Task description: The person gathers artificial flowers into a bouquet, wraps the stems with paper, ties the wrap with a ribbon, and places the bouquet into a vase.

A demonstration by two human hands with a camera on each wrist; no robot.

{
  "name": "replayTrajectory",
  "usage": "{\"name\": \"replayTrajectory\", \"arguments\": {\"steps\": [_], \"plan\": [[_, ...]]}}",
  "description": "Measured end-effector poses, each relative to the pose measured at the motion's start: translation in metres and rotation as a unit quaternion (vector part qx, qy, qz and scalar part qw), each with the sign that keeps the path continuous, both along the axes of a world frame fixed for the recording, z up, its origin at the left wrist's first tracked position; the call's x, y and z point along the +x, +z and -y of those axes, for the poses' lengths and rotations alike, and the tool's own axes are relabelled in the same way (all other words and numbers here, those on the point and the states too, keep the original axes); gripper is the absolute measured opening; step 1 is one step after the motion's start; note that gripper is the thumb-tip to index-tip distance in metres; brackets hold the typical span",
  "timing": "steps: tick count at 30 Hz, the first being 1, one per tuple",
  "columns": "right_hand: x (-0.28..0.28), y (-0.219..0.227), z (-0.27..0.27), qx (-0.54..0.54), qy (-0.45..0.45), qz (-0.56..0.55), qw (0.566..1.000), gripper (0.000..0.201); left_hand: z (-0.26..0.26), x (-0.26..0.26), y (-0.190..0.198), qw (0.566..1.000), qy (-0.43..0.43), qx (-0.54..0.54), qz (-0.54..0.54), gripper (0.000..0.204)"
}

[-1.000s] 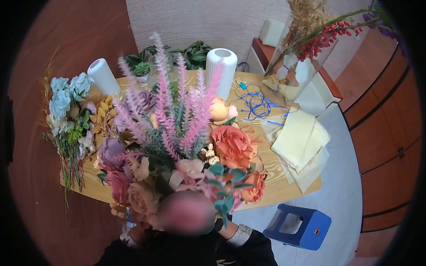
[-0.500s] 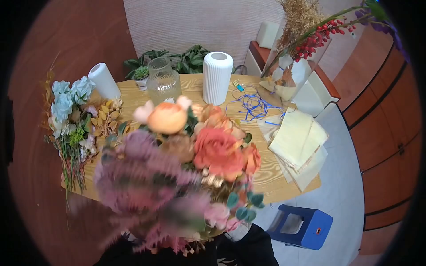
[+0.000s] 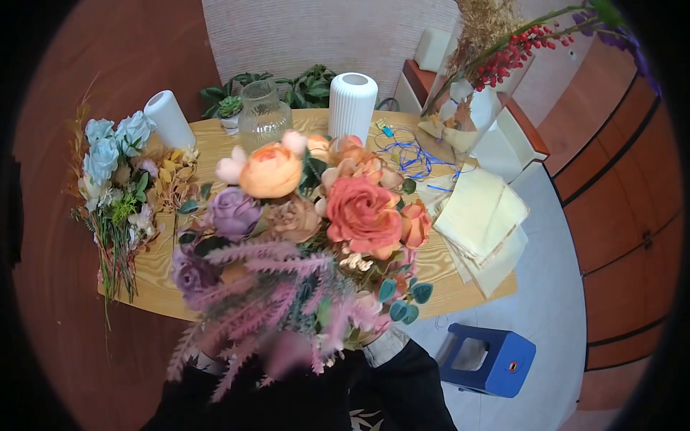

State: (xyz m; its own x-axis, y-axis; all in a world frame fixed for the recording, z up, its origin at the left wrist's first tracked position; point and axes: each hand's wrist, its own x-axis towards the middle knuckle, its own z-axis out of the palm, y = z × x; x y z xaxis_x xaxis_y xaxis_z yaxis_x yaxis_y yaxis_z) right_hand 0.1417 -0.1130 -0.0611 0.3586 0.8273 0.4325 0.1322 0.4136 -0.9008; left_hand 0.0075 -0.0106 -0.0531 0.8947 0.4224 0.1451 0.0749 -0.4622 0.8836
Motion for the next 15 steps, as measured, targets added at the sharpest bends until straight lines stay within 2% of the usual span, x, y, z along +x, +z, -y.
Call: {"name": "replayTrajectory", "arguments": {"steps": [1,4,5,7,10,11,13,14,15], "plan": [[0.001,0.000,0.000,0.001,0.003,-0.004,1.000,0.018,-0.012,-0.045,-0.017,1.000,-0.004,-0.002,0.000,0.035],[0.003,0.001,-0.001,0.002,0.013,-0.019,1.000,0.018,-0.015,-0.037,-0.009,1.000,-0.013,-0.009,-0.002,0.034],[0.004,0.002,-0.001,0.004,0.016,-0.024,1.000,0.017,-0.021,0.001,0.005,1.000,-0.017,-0.010,-0.002,0.034],[0.007,0.004,-0.003,0.010,0.022,-0.032,0.999,0.017,-0.032,0.008,0.010,1.000,-0.024,-0.010,-0.001,0.034],[0.011,0.008,-0.006,0.020,0.032,-0.043,0.998,0.016,-0.020,-0.031,-0.006,0.999,-0.034,-0.008,-0.001,0.034],[0.012,0.008,-0.007,0.023,0.034,-0.048,0.998,0.016,-0.030,-0.015,0.000,0.999,-0.038,-0.008,-0.001,0.033],[0.014,0.009,-0.010,0.029,0.039,-0.058,0.997,0.016,-0.025,-0.069,-0.024,0.999,-0.047,-0.008,-0.003,0.033],[0.015,0.010,-0.010,0.032,0.042,-0.063,0.997,0.016,-0.013,-0.045,-0.017,0.999,-0.050,-0.008,-0.003,0.033],[0.016,0.011,-0.011,0.034,0.047,-0.067,0.996,0.016,0.011,0.001,-0.002,0.999,-0.052,-0.009,-0.004,0.033]]}}
